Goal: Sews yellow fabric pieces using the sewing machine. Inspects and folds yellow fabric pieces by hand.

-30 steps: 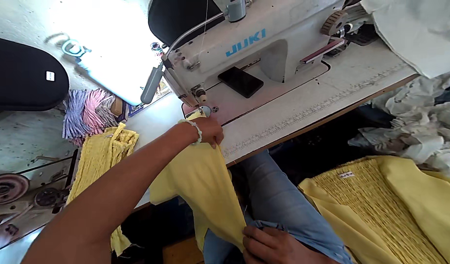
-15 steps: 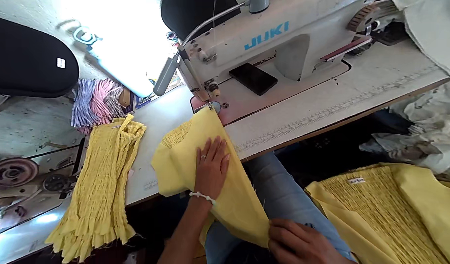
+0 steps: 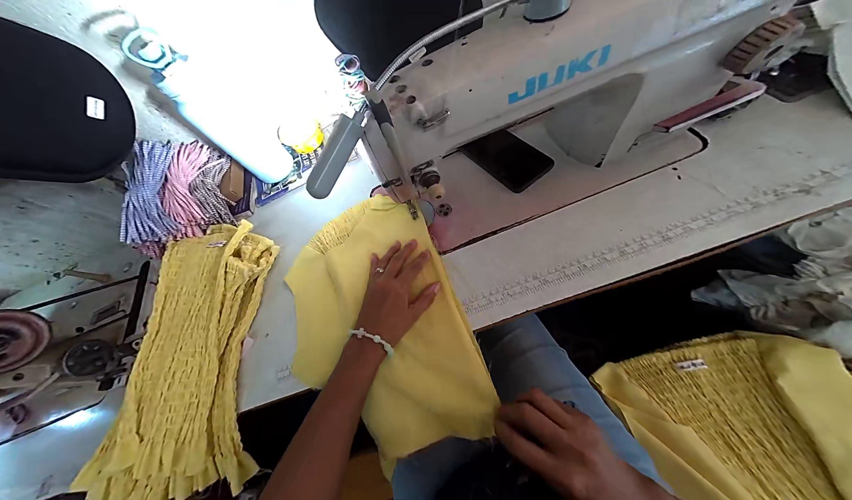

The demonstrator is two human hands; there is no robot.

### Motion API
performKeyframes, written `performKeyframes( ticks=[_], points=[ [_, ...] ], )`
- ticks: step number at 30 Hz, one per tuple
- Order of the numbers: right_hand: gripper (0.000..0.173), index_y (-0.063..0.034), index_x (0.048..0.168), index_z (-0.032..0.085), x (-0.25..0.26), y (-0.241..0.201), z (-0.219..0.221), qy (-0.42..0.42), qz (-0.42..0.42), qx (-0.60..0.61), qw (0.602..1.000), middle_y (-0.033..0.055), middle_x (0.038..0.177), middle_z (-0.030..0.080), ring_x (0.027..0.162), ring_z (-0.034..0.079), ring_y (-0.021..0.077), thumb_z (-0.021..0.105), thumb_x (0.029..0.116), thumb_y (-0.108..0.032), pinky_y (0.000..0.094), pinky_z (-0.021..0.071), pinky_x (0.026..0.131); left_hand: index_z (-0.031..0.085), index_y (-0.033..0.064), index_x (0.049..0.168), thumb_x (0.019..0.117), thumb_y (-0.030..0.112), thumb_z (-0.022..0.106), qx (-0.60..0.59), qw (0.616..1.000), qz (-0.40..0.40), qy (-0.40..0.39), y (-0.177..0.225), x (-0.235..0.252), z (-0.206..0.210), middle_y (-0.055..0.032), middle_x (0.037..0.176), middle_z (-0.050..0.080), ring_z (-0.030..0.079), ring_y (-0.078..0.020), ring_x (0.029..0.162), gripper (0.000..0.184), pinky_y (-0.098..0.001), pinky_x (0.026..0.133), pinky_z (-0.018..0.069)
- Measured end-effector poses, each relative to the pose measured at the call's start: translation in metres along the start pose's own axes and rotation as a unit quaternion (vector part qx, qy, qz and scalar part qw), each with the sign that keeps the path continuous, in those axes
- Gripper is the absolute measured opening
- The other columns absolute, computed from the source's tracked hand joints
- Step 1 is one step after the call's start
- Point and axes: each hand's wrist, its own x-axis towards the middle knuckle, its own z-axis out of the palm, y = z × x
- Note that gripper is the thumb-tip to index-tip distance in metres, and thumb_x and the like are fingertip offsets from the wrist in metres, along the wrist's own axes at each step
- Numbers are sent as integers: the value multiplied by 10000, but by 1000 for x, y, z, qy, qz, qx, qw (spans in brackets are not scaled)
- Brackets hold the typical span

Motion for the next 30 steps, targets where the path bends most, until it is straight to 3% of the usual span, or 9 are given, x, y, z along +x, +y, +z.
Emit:
performKeyframes(
  ticks=[9, 12, 14, 17, 19, 21, 23, 27, 30],
  points=[
    [162, -129, 955, 667, 34, 12, 23, 11, -13, 11, 1000, 45, 912, 677, 801, 625, 181, 523, 1003, -74, 256, 517, 638, 670, 100, 1360, 995, 397, 613, 5, 998, 65, -7, -37, 29, -9, -144, 1527, 523, 410, -402, 1463, 474, -680, 1166, 268],
    [154, -137, 969, 664, 40, 11, 22, 11, -8, 30, 999, 44, 915, 678, 810, 627, 178, 524, 1010, -86, 251, 521, 652, 681, 83, 1340, 1018, 258, 576, 45, 996, 67, 24, -14, 11, -17, -156, 1500, 549, 444, -411, 1440, 380, -698, 1155, 282],
    [163, -139, 987, 666, 42, 12, 15, 16, 9, 55, 998, 45, 924, 674, 822, 621, 174, 514, 1011, -86, 241, 519, 678, 685, 89, 1307, 1011, 237, 517, 16, 990, 97, 101, 20, -28, -24, -113, 1418, 630, 531, -327, 1383, 371, -603, 1155, 349],
    [159, -132, 1025, 657, 53, 12, 4, 35, 36, 109, 993, 47, 943, 663, 844, 604, 163, 504, 1016, -89, 221, 511, 722, 431, 226, 1450, 1014, 484, 539, -69, 981, 106, 149, 64, -96, -14, 39, 1539, 480, 366, -139, 1490, 518, -504, 1261, 189],
    [146, -130, 1033, 638, 65, 9, -2, 51, 35, 135, 989, 46, 950, 659, 847, 601, 156, 499, 1015, -89, 216, 506, 728, 315, 281, 1520, 969, 548, 604, -7, 977, 66, 204, 65, -113, 7, 73, 1594, 408, 283, -122, 1528, 677, -516, 1264, 86],
    [143, -120, 1041, 629, 79, 7, -11, 58, 21, 144, 988, 54, 961, 655, 851, 595, 161, 490, 1025, -89, 218, 501, 735, 448, 194, 1436, 1028, 435, 536, 55, 961, 4, 270, 54, -111, 12, -17, 1480, 560, 398, -198, 1479, 482, -559, 1249, 118],
    [138, -117, 1047, 632, 91, 6, -20, 72, 7, 140, 988, 57, 978, 658, 876, 604, 162, 496, 1035, -94, 221, 508, 759, 675, 142, 1228, 1073, 294, 479, 105, 944, 10, 313, 43, -102, -10, -59, 1238, 722, 591, -227, 1304, 293, -599, 1212, 196],
    [105, -140, 1063, 618, 87, 4, -25, 73, 23, 125, 989, 48, 1018, 606, 943, 586, 137, 520, 1039, -113, 193, 499, 822, 702, 156, 1185, 1077, 146, 474, 158, 956, 142, 202, 25, -106, -71, -16, 1185, 730, 628, -179, 1217, 253, -468, 1185, 319],
    [149, -150, 989, 673, 55, 4, 8, 21, 34, 90, 995, 56, 964, 638, 853, 613, 166, 548, 980, -68, 225, 527, 683, 767, 125, 1114, 920, 15, 610, 121, 981, 152, -9, 13, -117, -75, -48, 1125, 755, 699, -248, 1131, 273, -520, 1066, 485]
  ],
)
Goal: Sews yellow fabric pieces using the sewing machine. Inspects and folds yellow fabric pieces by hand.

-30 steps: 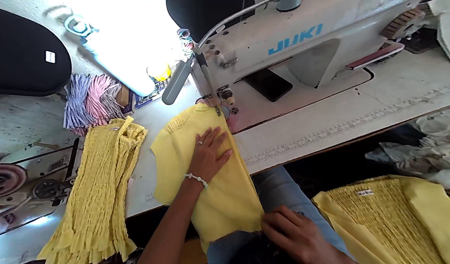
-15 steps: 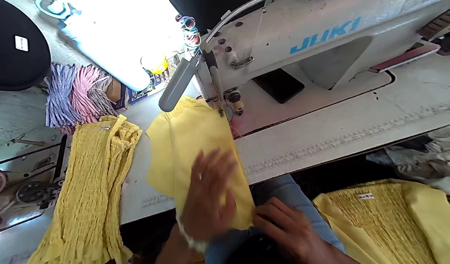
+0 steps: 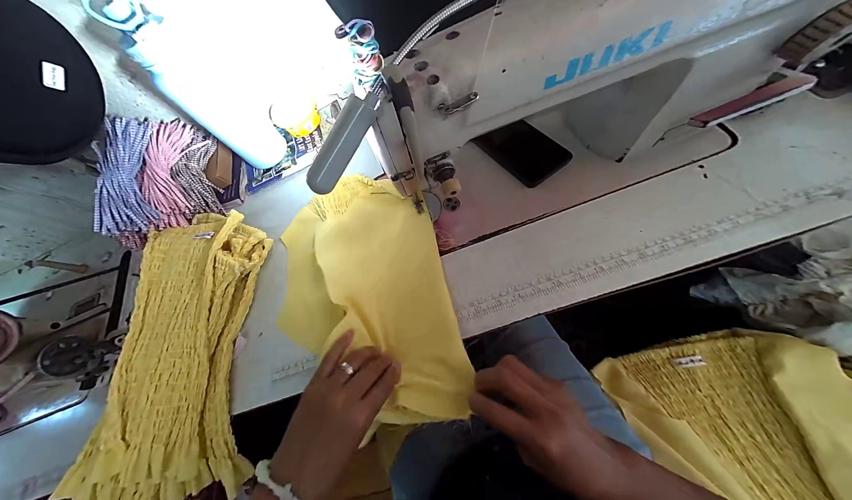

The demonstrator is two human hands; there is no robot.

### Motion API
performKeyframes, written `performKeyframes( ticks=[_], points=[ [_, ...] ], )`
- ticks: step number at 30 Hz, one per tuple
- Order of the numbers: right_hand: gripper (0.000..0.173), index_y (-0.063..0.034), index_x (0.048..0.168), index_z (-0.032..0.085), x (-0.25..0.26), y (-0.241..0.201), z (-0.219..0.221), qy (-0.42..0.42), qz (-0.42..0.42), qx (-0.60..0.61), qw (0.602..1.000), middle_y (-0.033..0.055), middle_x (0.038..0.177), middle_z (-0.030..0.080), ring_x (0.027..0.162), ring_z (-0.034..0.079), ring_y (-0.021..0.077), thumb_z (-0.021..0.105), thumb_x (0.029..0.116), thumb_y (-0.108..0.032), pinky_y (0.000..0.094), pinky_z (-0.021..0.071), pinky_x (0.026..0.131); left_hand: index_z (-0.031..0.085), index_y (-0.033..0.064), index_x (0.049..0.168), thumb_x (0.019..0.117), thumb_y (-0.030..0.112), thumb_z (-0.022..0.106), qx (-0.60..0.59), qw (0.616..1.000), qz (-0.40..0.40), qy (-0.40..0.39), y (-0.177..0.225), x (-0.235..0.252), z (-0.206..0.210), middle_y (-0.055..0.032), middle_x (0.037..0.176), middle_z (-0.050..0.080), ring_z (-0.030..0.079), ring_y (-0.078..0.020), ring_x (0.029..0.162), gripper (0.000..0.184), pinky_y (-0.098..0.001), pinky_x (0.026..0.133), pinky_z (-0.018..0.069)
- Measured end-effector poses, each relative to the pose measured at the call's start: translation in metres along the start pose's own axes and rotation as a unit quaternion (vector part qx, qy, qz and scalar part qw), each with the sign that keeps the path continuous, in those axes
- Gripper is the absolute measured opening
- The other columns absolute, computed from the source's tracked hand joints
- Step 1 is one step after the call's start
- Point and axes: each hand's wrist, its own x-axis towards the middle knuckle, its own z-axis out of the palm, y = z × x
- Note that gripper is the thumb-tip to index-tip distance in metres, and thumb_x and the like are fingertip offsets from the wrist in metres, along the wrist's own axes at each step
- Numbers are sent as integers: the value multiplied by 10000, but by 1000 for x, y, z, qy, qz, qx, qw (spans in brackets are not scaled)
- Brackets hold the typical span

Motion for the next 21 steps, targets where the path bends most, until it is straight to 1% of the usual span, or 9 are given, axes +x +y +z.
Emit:
performKeyframes(
  ticks=[1, 2, 3, 4, 6, 8, 12, 16, 21],
  points=[
    [158, -146, 955, 686, -10, 5, 11, -15, 1, -20, 1000, 53, 935, 656, 825, 632, 175, 560, 954, -50, 239, 535, 635, 771, 108, 1134, 827, 29, 689, -30, 997, -9, -76, 0, -1, -2, -72, 1173, 737, 690, -290, 1157, 327, -569, 1042, 502],
    [156, -143, 944, 685, -17, 9, 18, -27, 3, -38, 999, 50, 925, 660, 814, 636, 179, 564, 951, -45, 244, 536, 614, 773, 110, 1149, 812, 176, 741, -42, 990, -17, -130, 1, 2, -7, -79, 1219, 721, 676, -303, 1185, 345, -592, 1031, 502],
    [155, -142, 942, 686, -18, 11, 22, -32, 2, -50, 998, 47, 919, 661, 803, 633, 179, 565, 950, -45, 246, 531, 604, 786, 111, 1121, 869, 370, 708, -40, 986, -18, -159, 3, 10, -14, -81, 1221, 728, 683, -302, 1181, 369, -595, 1010, 510],
    [154, -141, 946, 683, -18, 11, 22, -34, -4, -57, 998, 47, 913, 656, 791, 624, 178, 560, 956, -49, 246, 520, 596, 799, 105, 1050, 924, 452, 636, -35, 987, -9, -155, 6, 22, -18, -79, 1148, 753, 710, -294, 1124, 404, -580, 983, 529],
    [153, -133, 952, 673, -17, 6, 21, -33, -19, -63, 997, 49, 903, 637, 769, 600, 174, 545, 978, -54, 242, 496, 584, 785, 115, 990, 1020, 358, 552, -48, 994, 38, -90, 10, 56, -14, -35, 1042, 759, 720, -227, 1032, 338, -449, 953, 551],
    [164, -130, 934, 677, -16, 6, 19, -25, -29, -69, 997, 53, 901, 639, 759, 594, 174, 538, 987, -63, 241, 493, 585, 766, 123, 1045, 1040, 230, 563, -109, 986, 107, -71, 1, 96, 1, -22, 1073, 751, 700, -199, 1068, 229, -374, 978, 535],
    [176, -143, 920, 663, -14, 2, 10, -30, -33, -85, 995, 46, 910, 631, 773, 590, 171, 520, 998, -76, 245, 492, 597, 751, 29, 971, 959, 110, 670, -149, 938, 216, -225, -19, 152, 23, -137, 1008, 716, 682, -333, 1039, 116, -476, 888, 538],
    [174, -140, 928, 656, -13, 1, 8, -27, -33, -84, 996, 44, 909, 622, 771, 579, 169, 516, 1001, -68, 243, 479, 591, 722, 0, 945, 917, 99, 726, -124, 893, 258, -347, -20, 179, 19, -164, 977, 679, 658, -362, 1009, 103, -514, 867, 504],
    [164, -135, 936, 644, -11, 0, 6, -27, -43, -79, 996, 48, 917, 625, 781, 581, 175, 510, 1014, -82, 247, 480, 605, 687, -13, 1020, 975, 23, 625, -63, 853, 285, -434, -10, 193, 9, -172, 1029, 680, 641, -361, 1061, 85, -502, 906, 477]
  ],
)
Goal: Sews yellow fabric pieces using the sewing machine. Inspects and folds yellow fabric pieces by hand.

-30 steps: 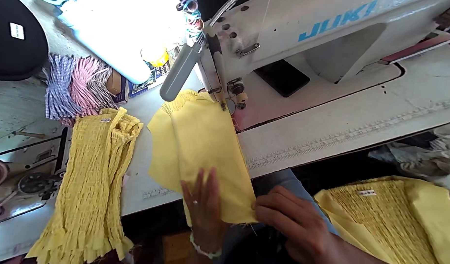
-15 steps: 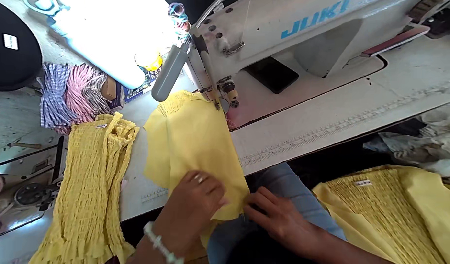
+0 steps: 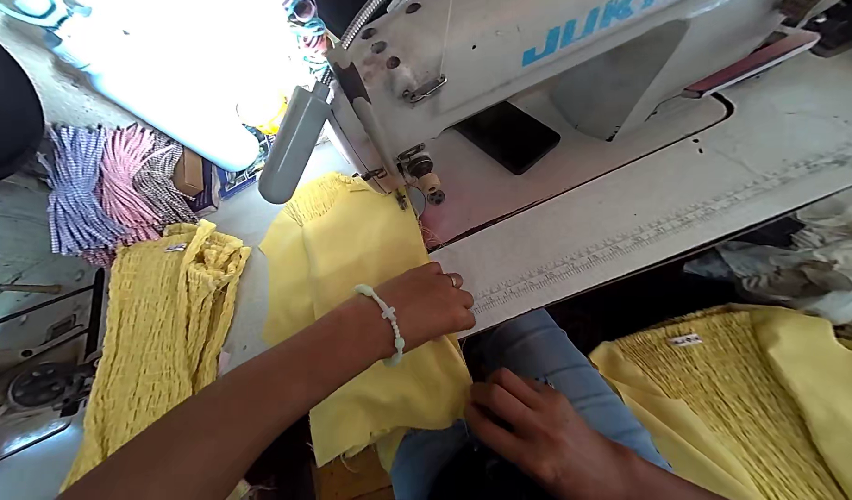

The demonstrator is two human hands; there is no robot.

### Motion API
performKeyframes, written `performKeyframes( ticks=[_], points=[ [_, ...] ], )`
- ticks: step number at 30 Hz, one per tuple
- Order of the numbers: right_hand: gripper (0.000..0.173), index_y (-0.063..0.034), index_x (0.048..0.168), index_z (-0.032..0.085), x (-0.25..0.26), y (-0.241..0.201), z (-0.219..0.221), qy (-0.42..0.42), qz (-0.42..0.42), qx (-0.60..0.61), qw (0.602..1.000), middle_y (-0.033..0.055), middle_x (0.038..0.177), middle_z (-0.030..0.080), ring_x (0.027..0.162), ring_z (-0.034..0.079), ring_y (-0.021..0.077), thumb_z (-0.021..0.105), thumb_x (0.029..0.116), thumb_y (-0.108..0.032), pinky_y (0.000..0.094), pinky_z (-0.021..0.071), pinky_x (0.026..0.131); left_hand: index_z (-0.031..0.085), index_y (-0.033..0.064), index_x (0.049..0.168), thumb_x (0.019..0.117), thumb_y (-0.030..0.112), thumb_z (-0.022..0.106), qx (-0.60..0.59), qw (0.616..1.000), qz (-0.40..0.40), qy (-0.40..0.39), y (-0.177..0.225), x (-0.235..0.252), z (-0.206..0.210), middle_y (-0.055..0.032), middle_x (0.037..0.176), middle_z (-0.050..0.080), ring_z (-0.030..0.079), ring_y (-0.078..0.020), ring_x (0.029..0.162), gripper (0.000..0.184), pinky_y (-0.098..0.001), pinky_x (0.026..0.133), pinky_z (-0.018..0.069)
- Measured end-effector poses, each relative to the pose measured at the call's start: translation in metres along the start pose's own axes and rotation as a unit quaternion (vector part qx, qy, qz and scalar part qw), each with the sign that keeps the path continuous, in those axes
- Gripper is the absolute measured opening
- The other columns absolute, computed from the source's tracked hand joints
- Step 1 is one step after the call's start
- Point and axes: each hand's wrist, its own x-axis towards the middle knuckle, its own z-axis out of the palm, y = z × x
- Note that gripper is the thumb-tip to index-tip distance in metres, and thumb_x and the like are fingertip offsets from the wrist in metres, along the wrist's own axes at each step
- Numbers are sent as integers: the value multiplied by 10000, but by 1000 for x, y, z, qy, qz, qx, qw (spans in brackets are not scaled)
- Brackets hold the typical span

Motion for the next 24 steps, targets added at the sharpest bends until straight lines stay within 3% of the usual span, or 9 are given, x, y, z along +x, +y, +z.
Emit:
performKeyframes(
  ticks=[2, 5, 8, 11, 14, 18, 20, 22, 24],
  points=[
    [163, -138, 938, 646, 0, 0, 0, -2, -5, 0, 1000, 46, 921, 630, 786, 586, 176, 512, 1015, -86, 248, 484, 609, 683, -5, 1074, 983, 6, 603, -6, 1000, 1, -11, 1, -1, -1, -170, 1001, 697, 656, -358, 1033, 122, -507, 914, 470],
    [170, -136, 937, 650, 0, 0, 1, -5, -11, -1, 1000, 46, 920, 632, 789, 588, 179, 511, 1014, -78, 253, 485, 606, 670, 12, 1157, 941, 84, 705, -7, 998, -22, -60, 5, 2, -10, -170, 1036, 701, 645, -364, 1091, 231, -556, 1066, 385],
    [169, -132, 939, 646, 2, -1, 0, -9, -16, -3, 1000, 45, 918, 624, 789, 584, 174, 506, 1021, -82, 247, 482, 607, 700, -5, 1098, 947, 219, 728, 13, 993, -44, -106, 8, 10, -21, -177, 1084, 691, 598, -381, 1183, 272, -585, 1133, 310],
    [172, -132, 928, 639, 2, -2, 2, -8, -19, -4, 1000, 41, 903, 620, 777, 580, 168, 501, 1019, -84, 240, 473, 598, 755, 0, 981, 958, 225, 712, 61, 988, -57, -133, 8, 16, -31, -159, 1078, 701, 593, -361, 1172, 230, -555, 1077, 344],
    [175, -129, 931, 640, 1, -2, 2, -4, -16, 0, 1000, 44, 903, 619, 776, 582, 165, 498, 1020, -78, 238, 477, 603, 753, 8, 966, 955, 143, 702, 60, 990, -44, -116, 3, 18, -30, -154, 1050, 694, 613, -345, 1103, 144, -511, 961, 419],
    [165, -131, 936, 636, -1, -1, -1, 4, -4, 3, 1000, 47, 909, 619, 789, 586, 166, 503, 1020, -84, 236, 485, 620, 732, 0, 937, 956, 88, 673, -42, 995, -22, 82, -7, 4, 3, -164, 966, 678, 678, -335, 925, 107, -474, 766, 538],
    [161, -133, 943, 634, -5, 0, -3, 0, 4, 3, 1000, 51, 928, 623, 809, 593, 171, 503, 1022, -86, 239, 494, 635, 720, -19, 972, 943, 86, 684, -60, 967, -90, 230, 6, -1, 34, -198, 981, 667, 683, -365, 899, 115, -477, 742, 565],
    [164, -134, 948, 635, -10, 4, -5, -3, 7, 3, 1000, 57, 957, 629, 821, 594, 173, 500, 1025, -85, 238, 496, 640, 721, 12, 1088, 917, 147, 719, -18, 898, -236, 371, 36, 3, 66, -201, 1063, 688, 705, -383, 957, 218, -490, 791, 598],
    [162, -134, 958, 638, -13, 9, -3, -6, 11, 1, 1000, 57, 971, 635, 820, 596, 173, 499, 1023, -82, 238, 497, 631, 711, 31, 1230, 952, 251, 679, -10, 823, -356, 442, 60, 12, 94, -174, 1252, 698, 674, -390, 1172, 356, -572, 978, 538]
  ],
)
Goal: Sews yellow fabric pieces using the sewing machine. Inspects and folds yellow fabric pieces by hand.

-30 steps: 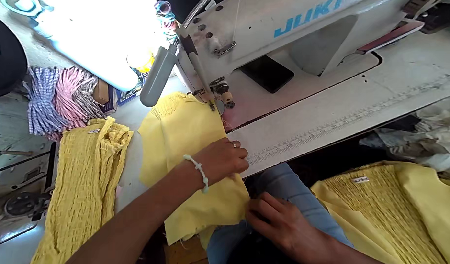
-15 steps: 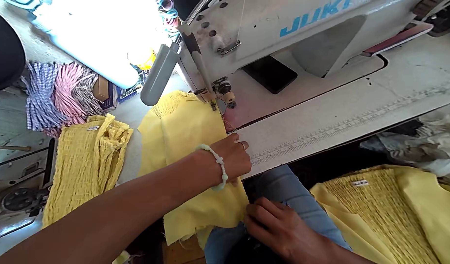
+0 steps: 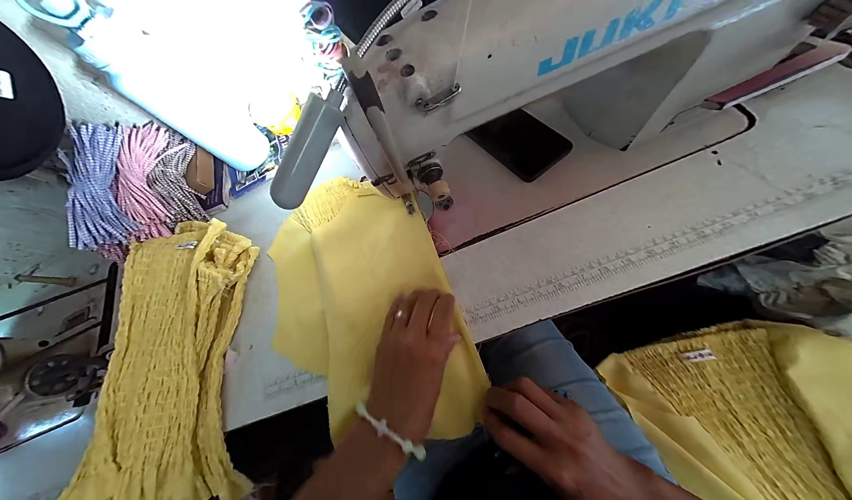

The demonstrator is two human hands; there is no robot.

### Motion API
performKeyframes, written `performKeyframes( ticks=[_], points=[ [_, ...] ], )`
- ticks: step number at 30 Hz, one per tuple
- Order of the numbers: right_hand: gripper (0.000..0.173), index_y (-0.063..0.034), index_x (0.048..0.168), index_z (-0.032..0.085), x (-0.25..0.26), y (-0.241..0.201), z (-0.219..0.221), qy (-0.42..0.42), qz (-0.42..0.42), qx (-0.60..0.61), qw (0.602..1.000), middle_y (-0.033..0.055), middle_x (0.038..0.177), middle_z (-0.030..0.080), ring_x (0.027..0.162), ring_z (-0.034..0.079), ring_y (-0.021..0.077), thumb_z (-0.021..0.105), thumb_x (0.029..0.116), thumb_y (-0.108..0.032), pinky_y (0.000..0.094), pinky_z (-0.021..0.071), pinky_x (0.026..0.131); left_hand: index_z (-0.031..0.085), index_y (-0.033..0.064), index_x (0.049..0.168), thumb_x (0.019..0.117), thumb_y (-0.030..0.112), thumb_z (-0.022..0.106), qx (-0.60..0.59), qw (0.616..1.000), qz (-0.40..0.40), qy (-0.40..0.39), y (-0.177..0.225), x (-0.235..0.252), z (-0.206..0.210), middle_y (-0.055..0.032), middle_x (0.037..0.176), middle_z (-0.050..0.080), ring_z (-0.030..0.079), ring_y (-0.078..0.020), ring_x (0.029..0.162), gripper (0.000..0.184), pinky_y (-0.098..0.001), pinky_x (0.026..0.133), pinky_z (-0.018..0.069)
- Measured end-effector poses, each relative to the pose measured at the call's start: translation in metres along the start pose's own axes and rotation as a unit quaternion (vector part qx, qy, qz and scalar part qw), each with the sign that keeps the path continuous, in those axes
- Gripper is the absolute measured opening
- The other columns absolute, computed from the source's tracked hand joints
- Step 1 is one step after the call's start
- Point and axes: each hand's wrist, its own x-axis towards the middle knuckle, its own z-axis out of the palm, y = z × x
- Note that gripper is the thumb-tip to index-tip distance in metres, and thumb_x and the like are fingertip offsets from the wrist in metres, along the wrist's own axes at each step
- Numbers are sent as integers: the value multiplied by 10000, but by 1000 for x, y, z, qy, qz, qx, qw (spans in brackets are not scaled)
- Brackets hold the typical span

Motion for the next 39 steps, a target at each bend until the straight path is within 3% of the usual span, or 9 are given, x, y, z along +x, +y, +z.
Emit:
performKeyframes(
  ticks=[2, 5, 10, 15, 24, 29, 31, 35, 39],
  points=[
    [156, -132, 962, 635, 0, 5, 2, 1, 4, -6, 1000, 56, 966, 652, 812, 609, 177, 500, 1019, -78, 245, 501, 617, 667, 62, 1346, 1032, 356, 539, 2, 998, -40, 39, 2, -20, 19, -134, 1420, 626, 567, -382, 1341, 449, -646, 1085, 420],
    [145, -129, 962, 639, 9, 15, 5, 12, 6, -23, 1000, 52, 940, 653, 797, 606, 177, 514, 1016, -79, 243, 496, 611, 625, 132, 1421, 1046, 454, 476, -27, 998, -42, 45, -11, -23, 27, -126, 1499, 561, 488, -386, 1415, 517, -681, 1144, 315],
    [153, -123, 967, 662, 30, 24, 9, 25, 13, -40, 999, 55, 927, 672, 793, 605, 184, 524, 1019, -85, 254, 491, 624, 643, 181, 1407, 1010, 507, 521, -56, 997, -35, 29, -34, -4, 21, -110, 1494, 568, 494, -391, 1409, 528, -689, 1143, 319],
    [183, -117, 950, 682, 48, 34, 13, 21, 19, -57, 998, 59, 913, 694, 725, 592, 194, 519, 994, -45, 274, 454, 553, 659, 194, 1392, 999, 524, 531, -69, 997, -28, 31, -52, 11, 24, -91, 1492, 573, 489, -369, 1418, 529, -675, 1155, 310],
    [156, -82, 937, 727, 82, 57, 21, 0, 43, -38, 998, 80, 916, 729, 740, 650, 227, 580, 936, -27, 294, 514, 582, 676, 175, 1367, 1010, 477, 545, -65, 998, -3, 16, -81, 40, 23, -88, 1516, 548, 430, -352, 1464, 485, -675, 1170, 279],
    [139, -79, 929, 747, 91, 66, 20, -10, 73, -7, 997, 73, 924, 745, 782, 684, 229, 620, 886, -40, 293, 550, 637, 770, 66, 1138, 993, 247, 615, -45, 994, -80, 64, -30, 21, 12, -161, 1304, 685, 615, -402, 1267, 280, -654, 1096, 410],
    [149, -89, 940, 749, 87, 65, 18, -14, 76, -10, 997, 70, 935, 743, 784, 680, 222, 612, 902, -44, 286, 544, 633, 767, 103, 1172, 999, 287, 601, -53, 989, -106, 88, -20, 10, 20, -122, 1326, 685, 609, -381, 1285, 302, -669, 1101, 389],
    [174, -93, 952, 748, 82, 63, 19, -5, 54, -40, 998, 67, 940, 725, 751, 636, 223, 586, 935, -31, 287, 508, 587, 731, 215, 1277, 1007, 418, 579, -20, 987, -118, 104, -26, 0, 31, -53, 1414, 642, 555, -364, 1356, 371, -763, 1114, 253],
    [185, -90, 955, 753, 86, 65, 21, -10, 35, -74, 997, 65, 981, 736, 714, 613, 229, 589, 919, -12, 303, 471, 538, 680, 184, 1366, 1013, 446, 551, -17, 990, -108, 91, -40, 5, 31, -17, 1433, 631, 555, -339, 1365, 458, -753, 1119, 252]
  ],
)
